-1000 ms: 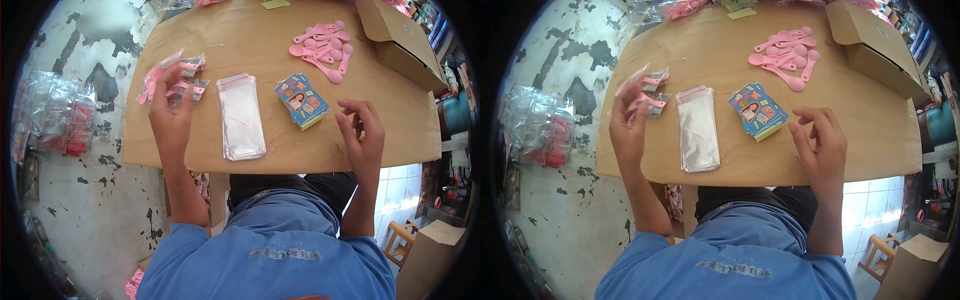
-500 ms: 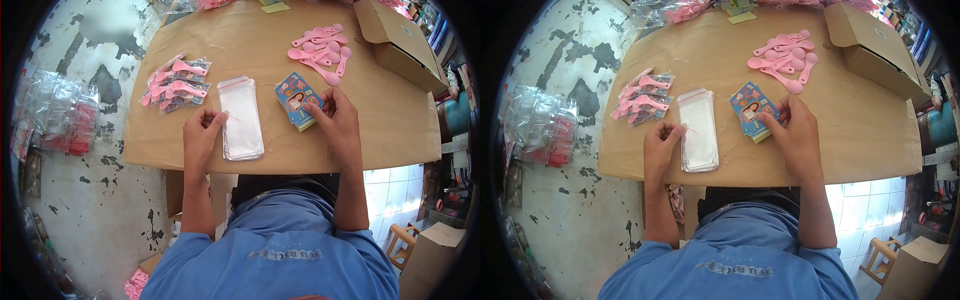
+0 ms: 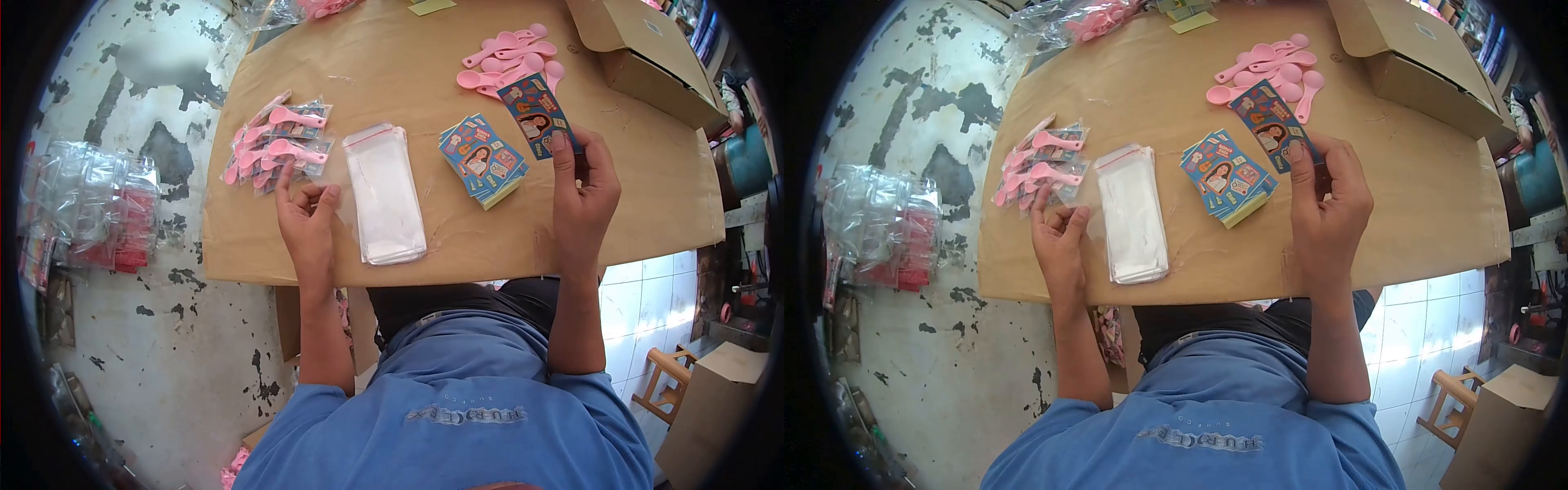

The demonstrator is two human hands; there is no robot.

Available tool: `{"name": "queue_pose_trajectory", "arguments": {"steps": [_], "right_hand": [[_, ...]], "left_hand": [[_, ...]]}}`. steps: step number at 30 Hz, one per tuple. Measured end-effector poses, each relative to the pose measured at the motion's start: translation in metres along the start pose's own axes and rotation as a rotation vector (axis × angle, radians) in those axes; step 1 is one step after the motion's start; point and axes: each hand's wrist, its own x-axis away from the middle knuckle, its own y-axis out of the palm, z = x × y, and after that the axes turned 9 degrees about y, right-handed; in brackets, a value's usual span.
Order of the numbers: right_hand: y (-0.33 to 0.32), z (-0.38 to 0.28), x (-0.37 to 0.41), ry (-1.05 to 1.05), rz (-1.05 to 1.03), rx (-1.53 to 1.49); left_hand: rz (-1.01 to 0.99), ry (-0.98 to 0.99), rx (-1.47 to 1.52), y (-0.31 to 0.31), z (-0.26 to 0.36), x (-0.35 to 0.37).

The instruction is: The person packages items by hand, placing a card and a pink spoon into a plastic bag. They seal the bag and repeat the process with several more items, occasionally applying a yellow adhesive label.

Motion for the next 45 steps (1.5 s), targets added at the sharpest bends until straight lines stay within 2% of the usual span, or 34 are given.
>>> {"name": "queue_pose_trajectory", "arguments": {"steps": [2, 7, 11, 17, 20, 26, 29, 38, 45], "right_hand": [[0.003, -0.001, 0.003, 0.089, -0.042, -0.119], [0.01, -0.005, 0.006, 0.057, -0.118, -0.117], [0.01, -0.007, 0.007, 0.037, -0.169, -0.059], [-0.011, -0.003, 0.005, 0.012, -0.138, 0.04], [-0.035, 0.004, -0.003, 0.051, -0.088, 0.11], [-0.077, 0.022, -0.014, 0.129, -0.015, 0.095], [-0.087, 0.035, -0.014, 0.153, -0.006, 0.143], [-0.088, 0.044, -0.013, 0.151, -0.035, 0.173], [-0.087, 0.038, -0.012, 0.156, -0.058, 0.214]], "left_hand": [[-0.034, -0.034, 0.012, -0.005, -0.003, -0.002], [-0.189, -0.041, -0.161, -0.008, -0.002, -0.001], [-0.269, 0.032, -0.351, 0.001, 0.01, 0.004], [-0.246, 0.314, -0.717, 0.007, 0.031, -0.016], [-0.363, 0.659, -0.765, 0.002, 0.019, -0.045], [-0.738, 0.774, -0.879, 0.015, 0.017, -0.089], [-0.896, 0.567, -0.832, 0.027, 0.03, -0.093], [-0.879, 0.517, -0.846, 0.037, 0.034, -0.096], [-0.822, 0.734, -0.857, 0.036, 0.029, -0.086]]}}
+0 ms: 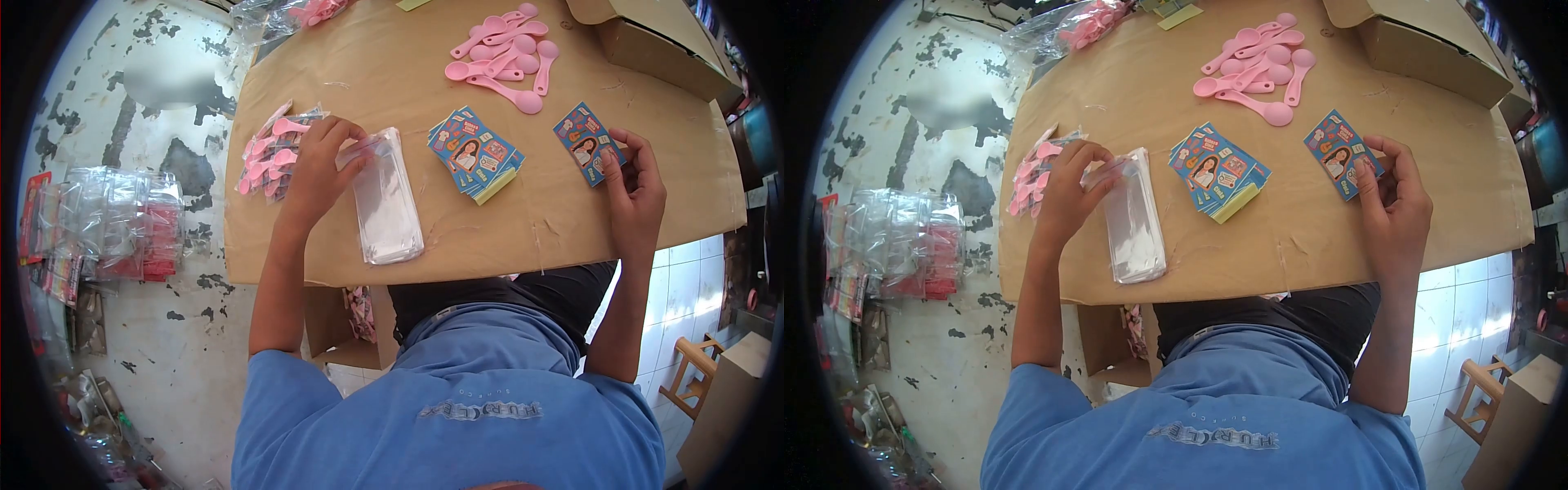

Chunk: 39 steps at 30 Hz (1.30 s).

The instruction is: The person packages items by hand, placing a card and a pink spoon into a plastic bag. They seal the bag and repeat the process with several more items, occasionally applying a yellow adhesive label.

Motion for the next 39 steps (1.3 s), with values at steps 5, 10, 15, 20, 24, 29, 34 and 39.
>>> {"name": "queue_pose_trajectory", "arguments": {"steps": [5, 10, 15, 20, 24, 29, 34, 39], "right_hand": [[0.0, 0.001, 0.001, -0.008, 0.005, -0.003], [0.001, 0.001, 0.002, -0.002, 0.016, 0.023], [0.002, 0.0, 0.003, 0.005, 0.026, 0.046], [0.002, 0.0, 0.003, -0.004, 0.026, 0.07], [0.003, 0.001, 0.002, -0.014, 0.031, 0.071], [0.004, 0.002, 0.001, -0.013, 0.024, 0.075], [0.003, 0.001, 0.001, -0.021, 0.023, 0.085], [0.005, 0.0, 0.001, -0.021, 0.042, 0.097]], "left_hand": [[0.065, 0.056, -0.075, 0.008, 0.013, 0.01], [0.115, 0.11, -0.127, 0.016, 0.02, 0.019], [0.154, 0.126, -0.154, 0.023, 0.021, 0.025], [0.164, 0.125, -0.136, 0.029, 0.015, 0.029], [0.185, 0.147, -0.093, 0.03, 0.016, 0.025], [0.169, 0.154, -0.095, 0.032, 0.012, 0.027], [0.232, 0.094, -0.02, 0.035, 0.014, 0.027], [0.203, 0.039, -0.023, 0.028, 0.019, 0.023]]}}
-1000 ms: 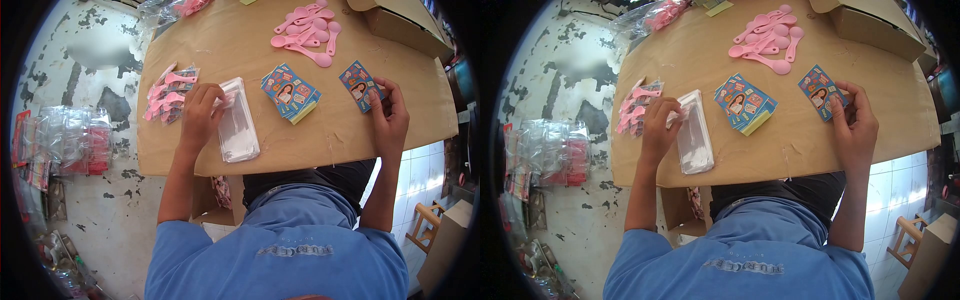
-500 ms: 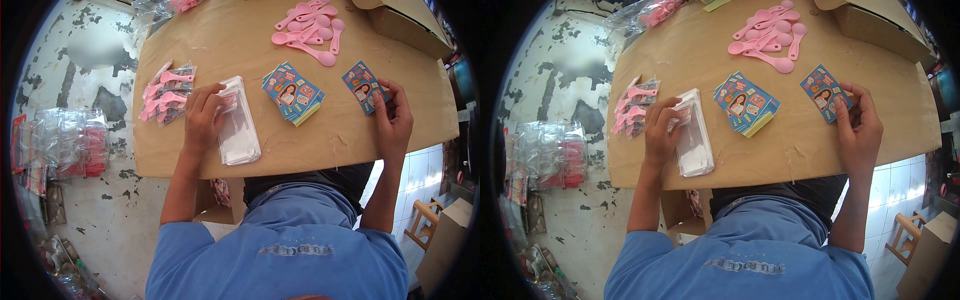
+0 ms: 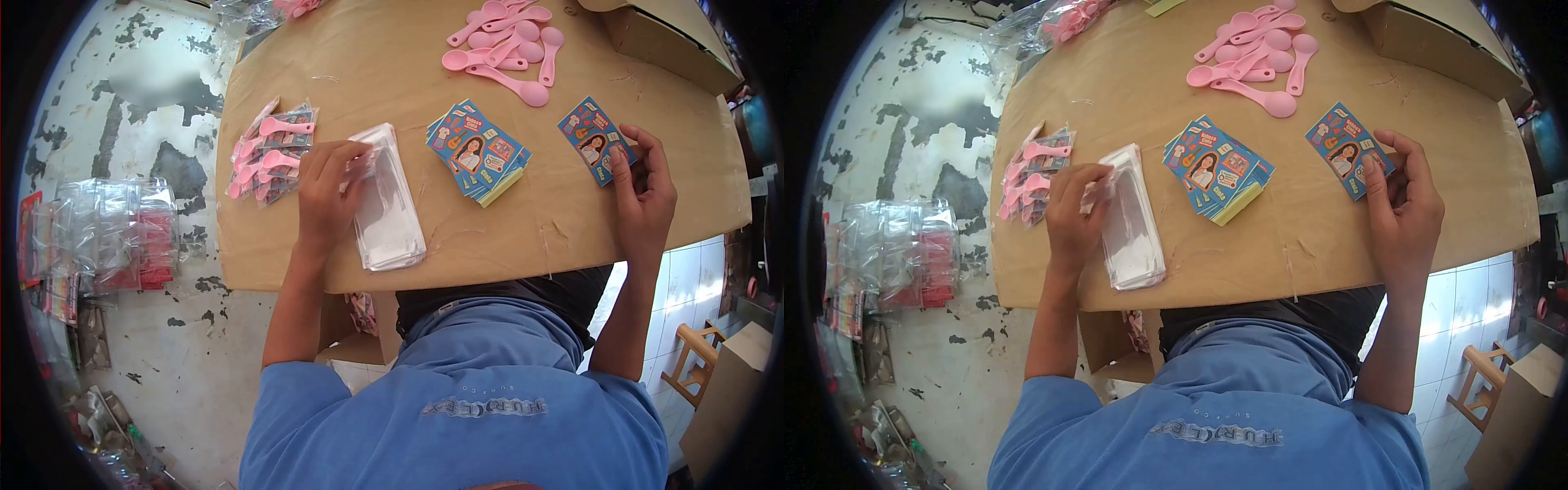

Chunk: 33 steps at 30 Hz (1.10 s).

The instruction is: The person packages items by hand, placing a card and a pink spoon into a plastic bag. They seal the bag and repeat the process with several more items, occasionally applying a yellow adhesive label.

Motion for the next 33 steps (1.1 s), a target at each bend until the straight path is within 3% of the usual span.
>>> {"name": "queue_pose_trajectory", "arguments": {"steps": [11, 17, 20, 23, 33], "right_hand": [[-0.002, -0.004, 0.002, -0.007, 0.001, 0.064], [-0.002, -0.005, 0.003, -0.035, 0.016, 0.1], [-0.001, -0.002, 0.003, -0.028, 0.01, 0.094], [-0.002, -0.003, 0.004, -0.039, 0.001, 0.118], [-0.003, -0.007, 0.004, -0.057, -0.019, 0.161]], "left_hand": [[0.102, -0.166, 0.337, -0.032, -0.02, 0.002], [0.13, -0.178, 0.369, -0.047, -0.013, 0.001], [0.117, -0.08, 0.302, -0.048, -0.015, -0.001], [0.141, -0.155, 0.408, -0.047, -0.01, 0.002], [-0.087, -0.249, 0.432, -0.04, -0.017, -0.005]]}}
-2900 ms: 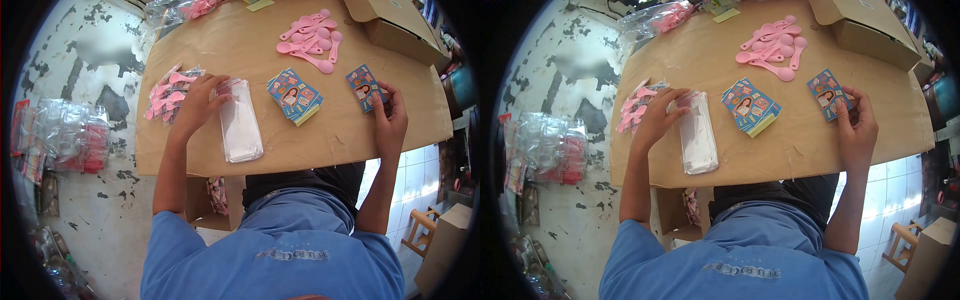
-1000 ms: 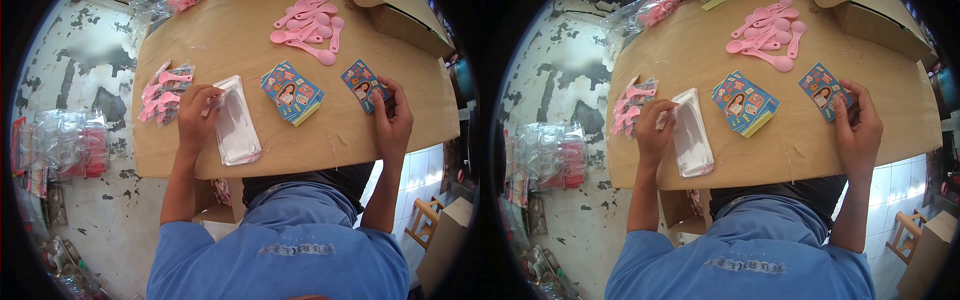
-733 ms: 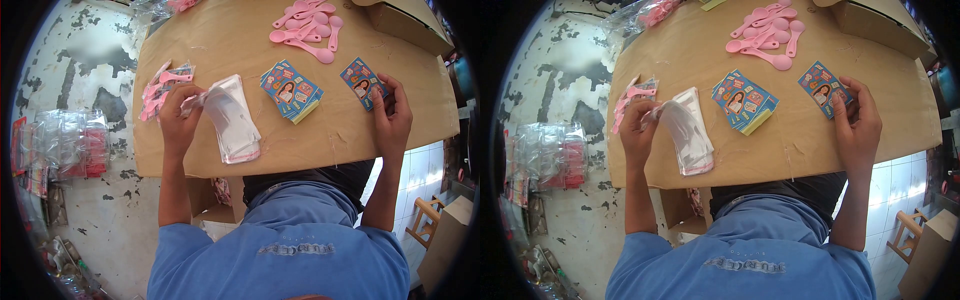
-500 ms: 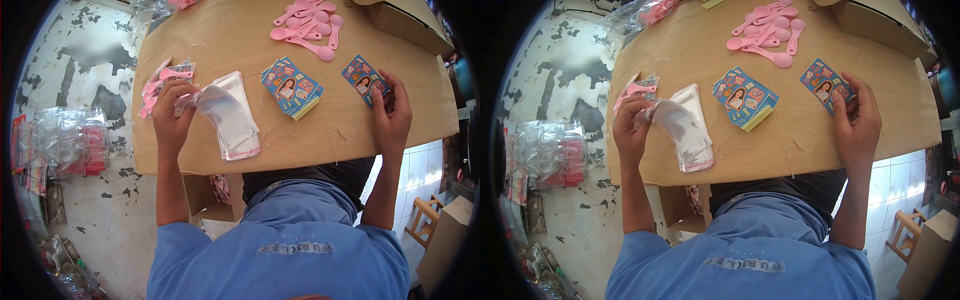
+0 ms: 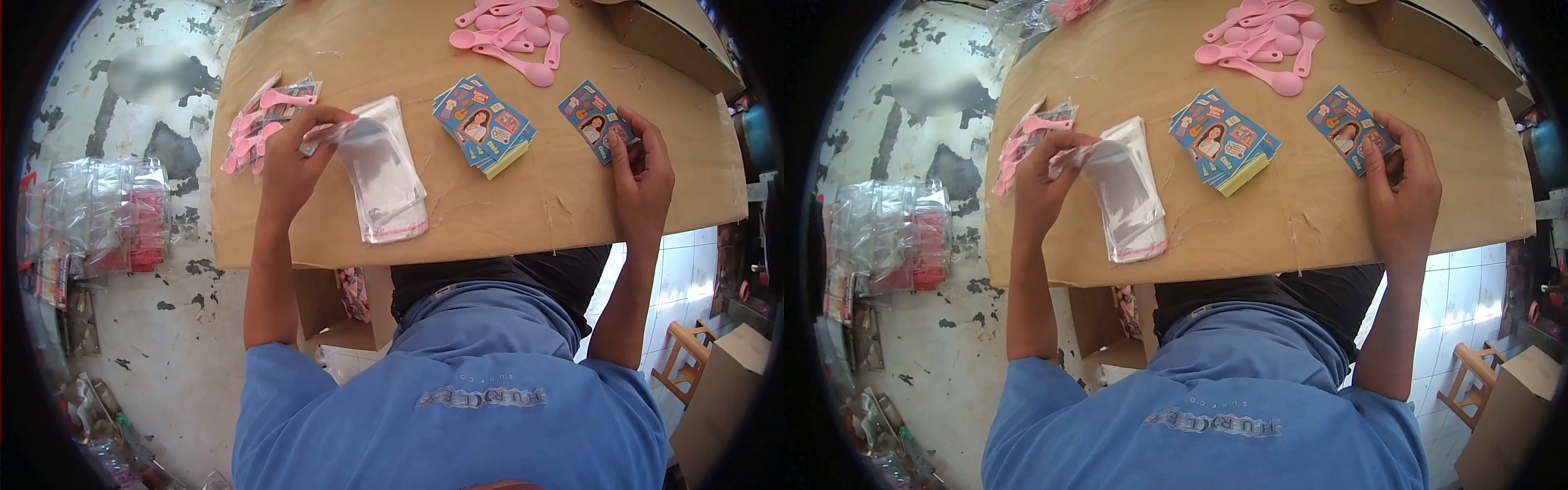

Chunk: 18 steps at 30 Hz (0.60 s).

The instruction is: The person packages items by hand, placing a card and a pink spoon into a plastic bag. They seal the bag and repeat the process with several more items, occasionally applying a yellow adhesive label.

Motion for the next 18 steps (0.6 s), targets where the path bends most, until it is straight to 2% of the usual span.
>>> {"name": "queue_pose_trajectory", "arguments": {"steps": [8, 11, 14, 18], "right_hand": [[0.002, 0.004, -0.001, -0.004, 0.01, -0.005], [0.002, 0.003, 0.0, 0.012, 0.013, -0.004], [0.002, 0.002, 0.0, 0.017, 0.012, -0.003], [0.002, 0.002, 0.0, 0.011, 0.006, -0.009]], "left_hand": [[-0.234, 0.018, -0.09, 0.002, -0.01, -0.023], [-0.212, 0.225, -0.242, 0.008, -0.007, -0.03], [-0.207, 0.201, -0.259, 0.011, -0.007, -0.03], [-0.185, 0.074, -0.21, 0.015, -0.007, -0.029]]}}
